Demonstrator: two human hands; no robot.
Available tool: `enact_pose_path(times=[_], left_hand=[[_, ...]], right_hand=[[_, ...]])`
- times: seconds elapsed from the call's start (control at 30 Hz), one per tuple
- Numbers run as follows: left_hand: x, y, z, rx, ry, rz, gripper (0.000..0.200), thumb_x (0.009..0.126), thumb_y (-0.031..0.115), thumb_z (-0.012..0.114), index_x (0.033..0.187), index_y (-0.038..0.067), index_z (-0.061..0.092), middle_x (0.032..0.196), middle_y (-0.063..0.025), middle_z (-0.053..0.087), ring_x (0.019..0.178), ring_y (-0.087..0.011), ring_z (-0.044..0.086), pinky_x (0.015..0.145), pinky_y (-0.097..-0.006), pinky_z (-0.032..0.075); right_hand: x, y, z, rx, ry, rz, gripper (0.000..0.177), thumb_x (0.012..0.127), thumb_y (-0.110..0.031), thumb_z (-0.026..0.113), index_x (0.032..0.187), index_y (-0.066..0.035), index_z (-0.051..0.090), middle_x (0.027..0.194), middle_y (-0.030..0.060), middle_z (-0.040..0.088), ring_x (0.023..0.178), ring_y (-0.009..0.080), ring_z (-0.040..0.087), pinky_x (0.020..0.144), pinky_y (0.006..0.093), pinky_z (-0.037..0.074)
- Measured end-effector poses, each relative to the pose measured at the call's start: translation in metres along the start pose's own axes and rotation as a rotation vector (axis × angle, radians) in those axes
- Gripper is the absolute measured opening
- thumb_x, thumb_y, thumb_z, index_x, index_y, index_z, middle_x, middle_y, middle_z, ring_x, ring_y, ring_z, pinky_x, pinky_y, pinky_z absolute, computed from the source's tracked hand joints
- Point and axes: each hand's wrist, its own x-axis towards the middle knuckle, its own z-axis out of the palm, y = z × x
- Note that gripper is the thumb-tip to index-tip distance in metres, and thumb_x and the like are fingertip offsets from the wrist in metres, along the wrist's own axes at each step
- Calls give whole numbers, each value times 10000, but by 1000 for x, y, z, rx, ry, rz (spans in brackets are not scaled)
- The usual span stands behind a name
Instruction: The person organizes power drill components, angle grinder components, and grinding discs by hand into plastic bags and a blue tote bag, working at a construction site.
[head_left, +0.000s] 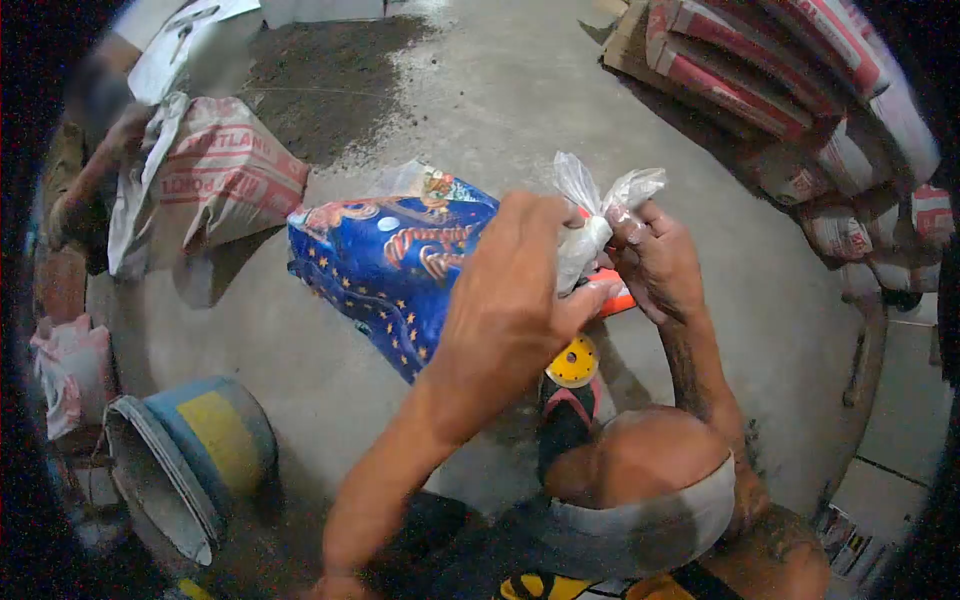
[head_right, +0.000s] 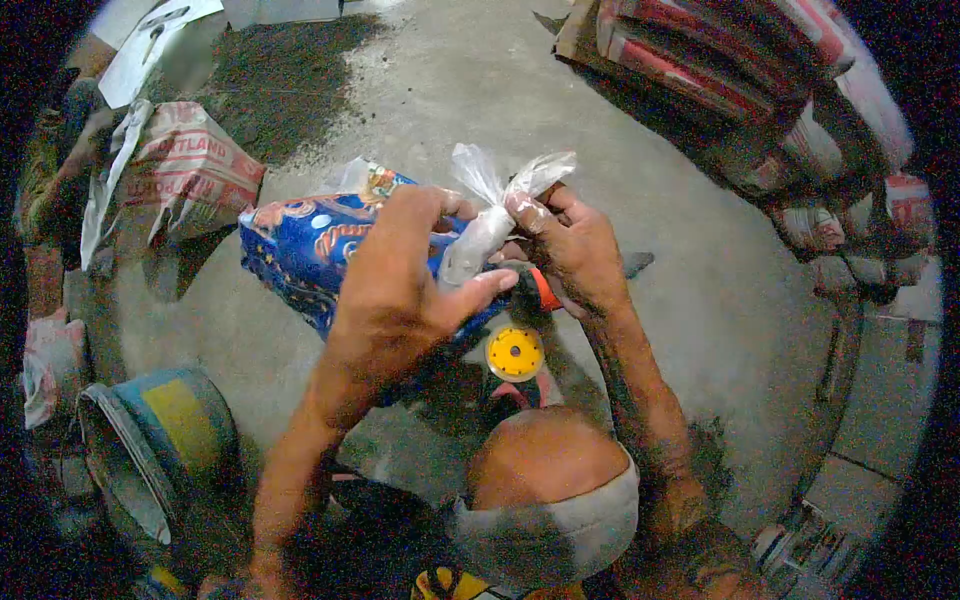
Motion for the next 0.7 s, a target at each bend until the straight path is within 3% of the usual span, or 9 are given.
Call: enact_pose_path(times=[0.03, 0.13, 0.27, 0.3, 0.4, 0.53, 0.63, 0.7], left_hand=[[0, -6, 10, -87, 21, -65, 389, 703, 141, 800, 997, 9, 582, 896, -136, 620, 809, -265, 631, 703, -333, 512], [24, -3, 1, -119, 48, -129, 372, 752, 169, 767, 1040, -12, 617, 874, -116, 660, 770, -205, 640, 676, -311, 515], [83, -4, -59, -261, -2, -160, 294, 848, 216, 688, 1056, 8, 688, 821, -42, 686, 722, -82, 600, 649, -247, 496], [98, 1, -77, -274, -9, -224, 296, 869, 206, 672, 1082, 0, 672, 857, -29, 680, 745, -77, 601, 672, -227, 493], [125, -3, -117, -622, 63, -152, 369, 902, 176, 634, 1204, -25, 569, 963, -44, 668, 784, -90, 612, 715, -205, 492], [142, 1, -178, -519, 171, -123, 342, 912, 201, 620, 1176, -4, 548, 990, -62, 663, 816, -103, 642, 695, -202, 506], [143, 22, -214, -602, 314, -83, 327, 915, 203, 616, 1166, 6, 548, 982, -68, 666, 809, -108, 648, 671, -207, 512], [138, 26, -233, -561, 309, -51, 307, 925, 190, 599, 1169, 11, 545, 959, -71, 670, 796, -111, 654, 654, -207, 515]], right_hand=[[1, -1, -1, 1, 20, -11, 291, 900, -226, 635, 1018, 38, 603, 912, 97, 637, 810, 152, 636, 681, 278, 551], [17, -35, 6, -421, -15, 17, 304, 900, -294, 639, 946, 6, 635, 845, 67, 634, 751, 116, 614, 632, 256, 521], [65, -91, 43, -267, -226, -307, 313, 910, -334, 623, 908, -22, 651, 810, 39, 628, 721, 102, 600, 628, 243, 496], [79, -106, 54, -243, -276, -362, 323, 921, -330, 606, 956, -11, 648, 846, 50, 643, 765, 116, 616, 669, 260, 508], [110, -153, 88, -133, -515, -390, 363, 933, -322, 586, 1084, 6, 618, 966, 74, 663, 856, 141, 634, 727, 282, 520], [123, -215, 143, -375, -746, -608, 327, 920, -289, 607, 1098, -15, 618, 1005, 75, 662, 916, 146, 636, 773, 294, 528], [107, -238, 180, -353, -852, -653, 304, 906, -265, 629, 1091, -23, 621, 980, 68, 670, 914, 135, 640, 753, 286, 533], [102, -244, 199, -361, -791, -768, 287, 893, -230, 649, 1074, -9, 620, 913, 73, 679, 848, 134, 654, 709, 269, 534]])
